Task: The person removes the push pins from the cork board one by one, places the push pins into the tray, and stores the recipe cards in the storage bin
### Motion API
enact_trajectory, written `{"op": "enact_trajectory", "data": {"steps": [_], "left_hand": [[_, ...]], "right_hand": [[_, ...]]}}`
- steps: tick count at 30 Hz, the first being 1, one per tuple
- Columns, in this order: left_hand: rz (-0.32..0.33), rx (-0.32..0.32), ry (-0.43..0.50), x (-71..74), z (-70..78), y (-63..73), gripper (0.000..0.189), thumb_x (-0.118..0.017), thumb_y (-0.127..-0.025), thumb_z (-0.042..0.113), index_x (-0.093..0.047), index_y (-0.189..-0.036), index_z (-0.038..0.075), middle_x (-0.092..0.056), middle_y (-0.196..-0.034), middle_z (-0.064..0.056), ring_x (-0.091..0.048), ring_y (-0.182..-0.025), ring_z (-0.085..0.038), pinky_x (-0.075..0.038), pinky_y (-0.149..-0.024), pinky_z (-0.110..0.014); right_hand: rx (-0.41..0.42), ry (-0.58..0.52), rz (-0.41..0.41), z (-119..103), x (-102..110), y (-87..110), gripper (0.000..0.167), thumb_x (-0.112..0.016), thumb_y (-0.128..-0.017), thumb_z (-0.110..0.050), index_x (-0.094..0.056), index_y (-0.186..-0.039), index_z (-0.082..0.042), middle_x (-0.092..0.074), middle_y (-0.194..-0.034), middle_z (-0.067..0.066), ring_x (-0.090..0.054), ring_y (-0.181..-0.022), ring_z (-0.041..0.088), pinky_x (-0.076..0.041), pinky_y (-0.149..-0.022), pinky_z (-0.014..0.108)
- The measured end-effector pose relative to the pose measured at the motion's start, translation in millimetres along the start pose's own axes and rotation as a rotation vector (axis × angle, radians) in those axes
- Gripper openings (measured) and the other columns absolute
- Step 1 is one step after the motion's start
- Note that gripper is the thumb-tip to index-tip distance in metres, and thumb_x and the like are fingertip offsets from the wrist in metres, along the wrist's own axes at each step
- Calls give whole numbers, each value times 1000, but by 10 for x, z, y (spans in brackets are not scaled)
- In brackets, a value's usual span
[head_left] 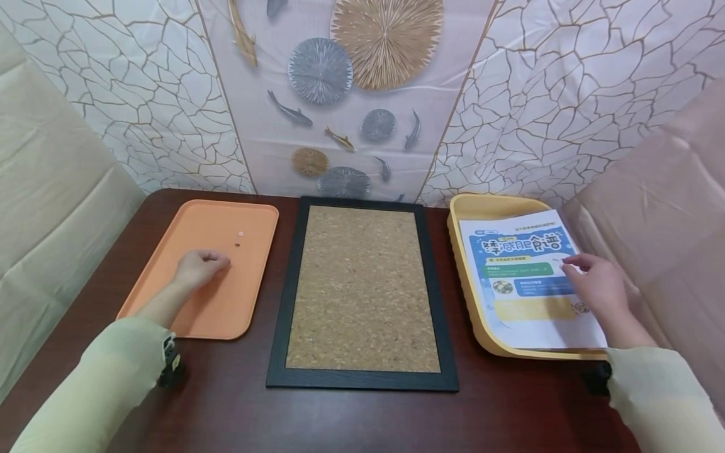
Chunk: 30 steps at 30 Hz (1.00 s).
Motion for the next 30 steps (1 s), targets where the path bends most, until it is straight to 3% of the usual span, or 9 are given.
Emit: {"op": "enact_trajectory", "data": {"steps": [12,20,22,25,28,30], "left_hand": [[5,-27,-45,-51,-43,-7,35,-53,-93,26,-62,-105,-5,-67,-88,-10,-55,-77,-13,-44,-63,-20],[1,-46,-5,-3,58,-29,37,-50,-94,26,-61,-109,-6,-67,-89,-11,-54,-73,-12,-44,-61,-21],[22,-82,8,57,144,-28,38,-47,-96,27,-59,-110,-5,-65,-93,-15,-56,-74,-14,-46,-61,-23],[94,-188,-4,181,371,-8,42,-44,-97,30,-57,-113,-7,-62,-103,-23,-59,-85,-24,-48,-69,-31],[148,-293,-47,286,667,58,49,-42,-98,37,-51,-122,-5,-55,-119,-26,-54,-105,-36,-46,-84,-44],[145,-354,-77,314,870,109,55,-42,-97,41,-44,-132,-3,-47,-130,-27,-44,-119,-41,-38,-94,-53]], "right_hand": [[43,-27,-40,-145,-95,76,44,-44,-96,-29,-52,-123,6,-46,-127,35,-46,-104,44,-40,-84,55],[62,-11,-44,-232,-95,107,43,-45,-96,-28,-53,-121,5,-47,-126,34,-45,-105,45,-39,-85,56],[68,-24,-49,-279,-92,113,45,-45,-96,-30,-52,-123,5,-46,-127,35,-45,-107,46,-39,-86,57],[92,-57,-44,-416,-73,112,53,-43,-97,-37,-48,-129,5,-42,-132,35,-42,-116,50,-36,-92,61],[131,-113,-9,-623,-45,106,63,-38,-98,-44,-38,-137,5,-33,-139,35,-31,-127,52,-28,-100,63],[187,-150,43,-802,-26,122,66,-36,-98,-45,-32,-141,4,-30,-142,34,-25,-131,52,-22,-104,63]]}}
Point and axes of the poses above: each hand's wrist, its own y-axis away from the middle knuckle, its own x-axis out of the back of the hand, z = x × y, the point moved 7 cm from there along -y, towards the middle knuckle
